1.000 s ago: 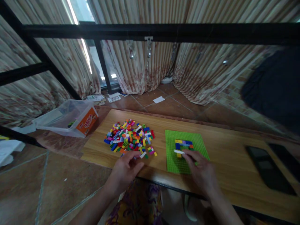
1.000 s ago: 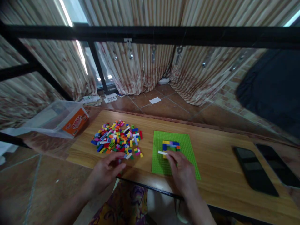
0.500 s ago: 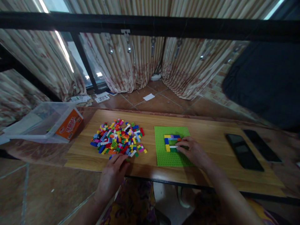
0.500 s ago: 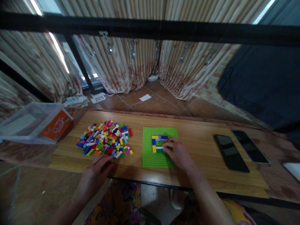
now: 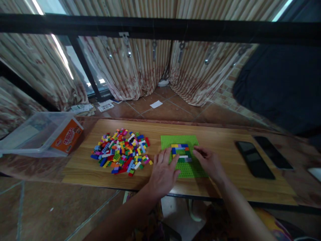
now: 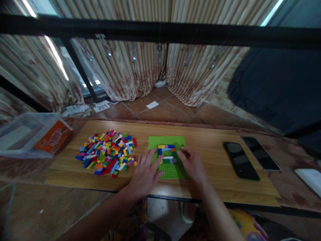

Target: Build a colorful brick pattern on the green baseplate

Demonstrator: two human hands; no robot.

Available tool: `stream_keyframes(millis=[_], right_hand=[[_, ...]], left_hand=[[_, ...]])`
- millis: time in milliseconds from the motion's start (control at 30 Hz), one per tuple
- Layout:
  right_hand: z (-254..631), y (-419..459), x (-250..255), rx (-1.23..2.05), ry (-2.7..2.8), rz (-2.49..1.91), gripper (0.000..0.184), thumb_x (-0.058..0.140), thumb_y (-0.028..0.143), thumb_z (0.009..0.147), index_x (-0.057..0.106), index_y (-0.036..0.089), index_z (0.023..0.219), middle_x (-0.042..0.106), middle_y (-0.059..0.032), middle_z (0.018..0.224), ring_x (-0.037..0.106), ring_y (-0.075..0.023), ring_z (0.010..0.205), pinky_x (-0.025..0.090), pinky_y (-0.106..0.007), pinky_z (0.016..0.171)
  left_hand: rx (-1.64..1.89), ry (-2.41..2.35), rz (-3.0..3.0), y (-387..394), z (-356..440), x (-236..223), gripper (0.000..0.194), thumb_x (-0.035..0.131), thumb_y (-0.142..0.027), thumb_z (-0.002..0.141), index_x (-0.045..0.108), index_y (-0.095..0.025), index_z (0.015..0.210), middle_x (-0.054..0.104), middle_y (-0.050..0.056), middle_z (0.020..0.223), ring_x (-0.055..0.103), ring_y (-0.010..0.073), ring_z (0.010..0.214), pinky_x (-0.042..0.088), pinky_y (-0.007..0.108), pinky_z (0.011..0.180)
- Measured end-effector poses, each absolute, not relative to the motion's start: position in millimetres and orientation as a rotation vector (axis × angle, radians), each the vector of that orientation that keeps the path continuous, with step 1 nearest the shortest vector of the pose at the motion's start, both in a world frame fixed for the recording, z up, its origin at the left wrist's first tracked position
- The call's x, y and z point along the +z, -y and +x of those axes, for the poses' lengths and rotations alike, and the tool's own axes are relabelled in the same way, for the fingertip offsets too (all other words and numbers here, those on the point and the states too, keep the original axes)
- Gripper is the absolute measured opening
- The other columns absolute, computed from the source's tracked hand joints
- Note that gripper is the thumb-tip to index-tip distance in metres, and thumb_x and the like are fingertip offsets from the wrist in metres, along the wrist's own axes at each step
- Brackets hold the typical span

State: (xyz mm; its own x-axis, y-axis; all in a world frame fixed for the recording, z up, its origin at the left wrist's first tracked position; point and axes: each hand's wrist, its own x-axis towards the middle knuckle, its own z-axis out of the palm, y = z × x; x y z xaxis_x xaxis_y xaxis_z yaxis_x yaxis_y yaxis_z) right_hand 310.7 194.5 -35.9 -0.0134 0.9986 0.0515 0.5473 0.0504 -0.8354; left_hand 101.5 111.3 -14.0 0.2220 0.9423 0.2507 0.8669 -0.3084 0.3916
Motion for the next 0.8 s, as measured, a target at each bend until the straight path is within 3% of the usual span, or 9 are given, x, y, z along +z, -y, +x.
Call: stream_keyframes(millis=[200,400,800], right_hand=[[294,-190,-41,0.648,1.766,-1.681,0.049,0.061,0.052,0.076,0.068,0.015,0.107,0.07,-0.0122,0.099,0.063,-0.0236,0.085,0.05,-0.04,0.078],[293,-191,-44,0.619,1.8,-1.691,0.033,0.064,0.04,0.074,0.07,0.019,0.099,0.07,-0.0088,0.098,0.064,-0.023,0.086,0.049,-0.041,0.082],[292,-202,-46,0.67,1.731,-1.752,0.03,0.07,0.033,0.063,0.073,0.019,0.089,0.072,-0.0066,0.084,0.064,-0.0207,0.074,0.05,-0.035,0.07]], left_hand=[[0.518,-1.754,2.328,-119,124,-32,0.054,0.056,-0.036,0.089,0.042,-0.022,0.139,0.029,0.016,0.153,0.027,0.0354,0.139,0.026,0.066,0.106],[0.53,-1.754,2.322,-117,125,-36,0.051,0.054,-0.035,0.09,0.043,-0.022,0.139,0.03,0.015,0.153,0.027,0.0347,0.139,0.024,0.066,0.107],[0.535,-1.757,2.295,-116,128,-42,0.049,0.049,-0.035,0.092,0.043,-0.021,0.139,0.033,0.016,0.152,0.03,0.0341,0.138,0.025,0.066,0.107]])
